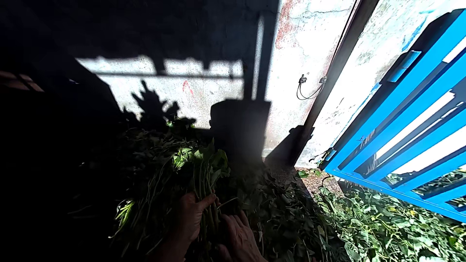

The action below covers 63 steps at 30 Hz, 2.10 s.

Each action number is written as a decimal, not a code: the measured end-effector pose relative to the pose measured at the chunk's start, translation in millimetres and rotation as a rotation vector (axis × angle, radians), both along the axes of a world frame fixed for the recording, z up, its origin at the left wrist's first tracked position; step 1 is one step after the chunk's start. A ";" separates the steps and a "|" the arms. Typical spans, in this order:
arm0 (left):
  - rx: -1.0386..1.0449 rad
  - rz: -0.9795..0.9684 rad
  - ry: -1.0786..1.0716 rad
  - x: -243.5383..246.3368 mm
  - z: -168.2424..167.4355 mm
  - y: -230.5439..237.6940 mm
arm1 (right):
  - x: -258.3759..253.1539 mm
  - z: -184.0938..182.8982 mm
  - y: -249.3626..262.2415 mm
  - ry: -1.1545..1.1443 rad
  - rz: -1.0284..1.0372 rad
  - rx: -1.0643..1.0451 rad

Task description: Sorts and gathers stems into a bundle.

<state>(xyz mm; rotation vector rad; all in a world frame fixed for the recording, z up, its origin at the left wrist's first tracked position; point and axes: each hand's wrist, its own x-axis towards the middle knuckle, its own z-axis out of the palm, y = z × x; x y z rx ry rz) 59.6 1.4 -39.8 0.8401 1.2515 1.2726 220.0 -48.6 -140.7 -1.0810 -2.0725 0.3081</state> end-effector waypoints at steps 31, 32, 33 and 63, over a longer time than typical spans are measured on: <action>-0.027 0.402 -0.082 -35.0 27.9 11.3 | 59.5 -175.2 7.1 -0.567 -0.406 -1.201; -0.035 0.383 -0.087 -33.7 29.0 12.2 | 57.6 -180.4 7.9 -0.588 -0.415 -1.198; -0.042 0.366 -0.091 -32.5 30.5 12.7 | 58.0 -185.3 9.6 -0.576 -0.434 -1.201; 0.041 -0.229 -0.077 -15.0 -0.3 -2.7 | 36.2 -2.5 -26.4 0.264 -0.126 -0.327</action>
